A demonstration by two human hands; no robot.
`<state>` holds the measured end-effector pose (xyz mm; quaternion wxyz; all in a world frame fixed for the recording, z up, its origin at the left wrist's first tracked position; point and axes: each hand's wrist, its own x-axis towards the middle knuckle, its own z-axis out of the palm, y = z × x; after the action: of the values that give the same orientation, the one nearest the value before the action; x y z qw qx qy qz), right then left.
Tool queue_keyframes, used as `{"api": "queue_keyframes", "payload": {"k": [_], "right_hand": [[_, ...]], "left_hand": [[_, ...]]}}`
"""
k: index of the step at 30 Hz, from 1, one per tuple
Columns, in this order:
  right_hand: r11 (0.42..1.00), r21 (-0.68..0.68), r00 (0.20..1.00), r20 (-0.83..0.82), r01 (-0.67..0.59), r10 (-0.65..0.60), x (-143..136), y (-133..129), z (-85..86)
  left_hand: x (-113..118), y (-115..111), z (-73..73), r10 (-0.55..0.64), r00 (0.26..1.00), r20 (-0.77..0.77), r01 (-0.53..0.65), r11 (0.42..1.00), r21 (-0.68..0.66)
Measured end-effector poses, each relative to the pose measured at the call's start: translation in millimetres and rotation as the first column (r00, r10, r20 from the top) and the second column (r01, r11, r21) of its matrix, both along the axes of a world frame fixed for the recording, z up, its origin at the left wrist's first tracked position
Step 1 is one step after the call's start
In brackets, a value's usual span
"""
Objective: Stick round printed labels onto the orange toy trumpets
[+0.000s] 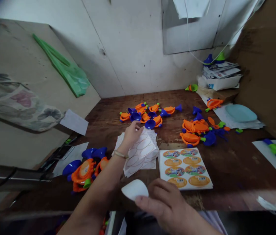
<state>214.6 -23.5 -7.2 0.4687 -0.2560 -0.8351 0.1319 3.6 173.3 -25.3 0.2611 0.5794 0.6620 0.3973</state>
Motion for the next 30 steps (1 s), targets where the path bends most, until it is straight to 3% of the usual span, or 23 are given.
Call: {"api": "queue_keyframes", "payload": {"k": [4, 8, 11, 14, 17, 19, 22, 26, 28, 30], "right_hand": [[0.999, -0.007, 0.989, -0.134, 0.054, -0.055, 0.8, 7.8, 4.0], [0.968, -0.138, 0.96, -0.157, 0.212, -0.232, 10.8, 15.0, 11.3], [0.904, -0.159, 0.849, -0.312, 0.397, -0.427, 22.2, 27.2, 10.6], [0.866, -0.116, 0.776, -0.399, 0.486, -0.489, 24.3, 46.0, 5.7], [0.879, -0.08, 0.815, -0.343, 0.471, -0.468, 12.7, 62.3, 1.8], [0.895, -0.076, 0.842, -0.312, 0.44, -0.44, 1.6, 68.0, 0.7], [0.896, -0.103, 0.846, -0.297, 0.433, -0.443, -10.6, 69.5, 0.6], [0.896, -0.124, 0.833, -0.332, 0.427, -0.443, -12.9, 67.0, 1.1], [0.896, -0.137, 0.827, -0.346, 0.423, -0.443, -11.9, 66.4, 1.0], [0.896, -0.15, 0.825, -0.349, 0.419, -0.444, -11.8, 66.4, 0.9]], "left_hand": [[19.9, 36.9, -14.3, 0.006, 1.0, -0.018, -0.006, 1.0, 0.016], [21.8, 48.5, -4.0, 0.009, 0.996, 0.089, -0.019, 0.994, 0.111], [16.8, 23.9, 6.3, 0.037, 0.968, 0.247, -0.096, 0.969, 0.228], [16.4, -24.5, 8.8, 0.063, 0.901, 0.43, -0.213, 0.926, 0.311], [18.9, -70.8, 3.6, 0.09, 0.804, 0.588, -0.33, 0.89, 0.314], [15.5, -87.1, -0.6, 0.121, 0.723, 0.68, -0.404, 0.872, 0.275], [-3.5, -83.2, -2.2, 0.159, 0.565, 0.81, -0.476, 0.864, 0.162], [-31.2, -57.9, 5.8, 0.163, 0.327, 0.931, -0.425, 0.905, -0.009], [-30.2, -59.5, 11.2, 0.153, 0.227, 0.962, -0.368, 0.928, -0.06], [-17.1, -77.9, 16.4, 0.128, 0.136, 0.982, -0.281, 0.956, -0.085]]}}
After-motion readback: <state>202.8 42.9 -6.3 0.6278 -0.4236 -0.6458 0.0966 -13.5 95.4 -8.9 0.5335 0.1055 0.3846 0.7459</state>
